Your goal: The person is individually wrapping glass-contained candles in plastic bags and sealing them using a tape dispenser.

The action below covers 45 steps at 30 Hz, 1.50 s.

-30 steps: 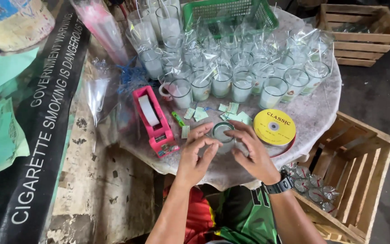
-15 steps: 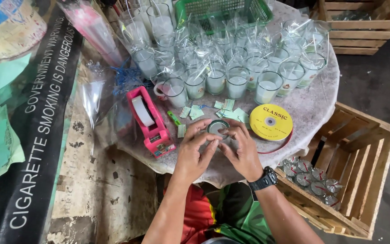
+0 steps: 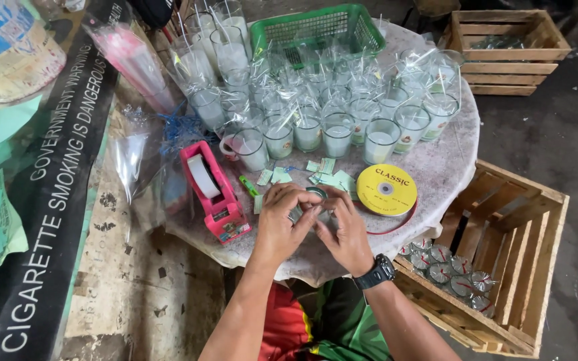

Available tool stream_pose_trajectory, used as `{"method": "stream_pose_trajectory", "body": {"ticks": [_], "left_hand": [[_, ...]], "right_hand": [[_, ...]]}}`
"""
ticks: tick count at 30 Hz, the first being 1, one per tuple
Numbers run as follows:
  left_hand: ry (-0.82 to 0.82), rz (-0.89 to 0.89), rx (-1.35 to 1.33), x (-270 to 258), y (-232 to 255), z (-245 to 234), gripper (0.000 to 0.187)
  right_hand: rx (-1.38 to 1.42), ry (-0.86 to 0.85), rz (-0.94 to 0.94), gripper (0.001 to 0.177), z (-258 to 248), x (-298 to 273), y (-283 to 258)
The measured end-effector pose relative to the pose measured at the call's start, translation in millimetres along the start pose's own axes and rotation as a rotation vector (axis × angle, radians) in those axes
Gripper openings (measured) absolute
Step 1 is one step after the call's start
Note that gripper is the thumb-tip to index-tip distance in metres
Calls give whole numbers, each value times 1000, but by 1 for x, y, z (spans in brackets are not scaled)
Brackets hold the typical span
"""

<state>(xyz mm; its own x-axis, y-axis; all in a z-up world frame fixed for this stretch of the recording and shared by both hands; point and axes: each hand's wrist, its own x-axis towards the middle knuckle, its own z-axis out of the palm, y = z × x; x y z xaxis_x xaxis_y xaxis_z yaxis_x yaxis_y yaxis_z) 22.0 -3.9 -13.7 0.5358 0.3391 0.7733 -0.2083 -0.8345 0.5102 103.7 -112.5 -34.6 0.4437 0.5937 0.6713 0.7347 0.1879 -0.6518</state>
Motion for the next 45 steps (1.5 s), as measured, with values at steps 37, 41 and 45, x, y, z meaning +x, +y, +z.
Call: {"method": "stream_pose_trajectory", "body": {"ticks": [37,41,45], "left_hand": [[-144,-585,-70,31,-20,-10,26],[68,-144,151,-1,11,-21,23],[-29,193,331,-35,24,-15,39]], "right_hand": [[-448,-521,15,62,-24,39,-7],[-246,-753,168,58,-27,64,-7],[-84,-749,210,61,-31,59,-7]]}}
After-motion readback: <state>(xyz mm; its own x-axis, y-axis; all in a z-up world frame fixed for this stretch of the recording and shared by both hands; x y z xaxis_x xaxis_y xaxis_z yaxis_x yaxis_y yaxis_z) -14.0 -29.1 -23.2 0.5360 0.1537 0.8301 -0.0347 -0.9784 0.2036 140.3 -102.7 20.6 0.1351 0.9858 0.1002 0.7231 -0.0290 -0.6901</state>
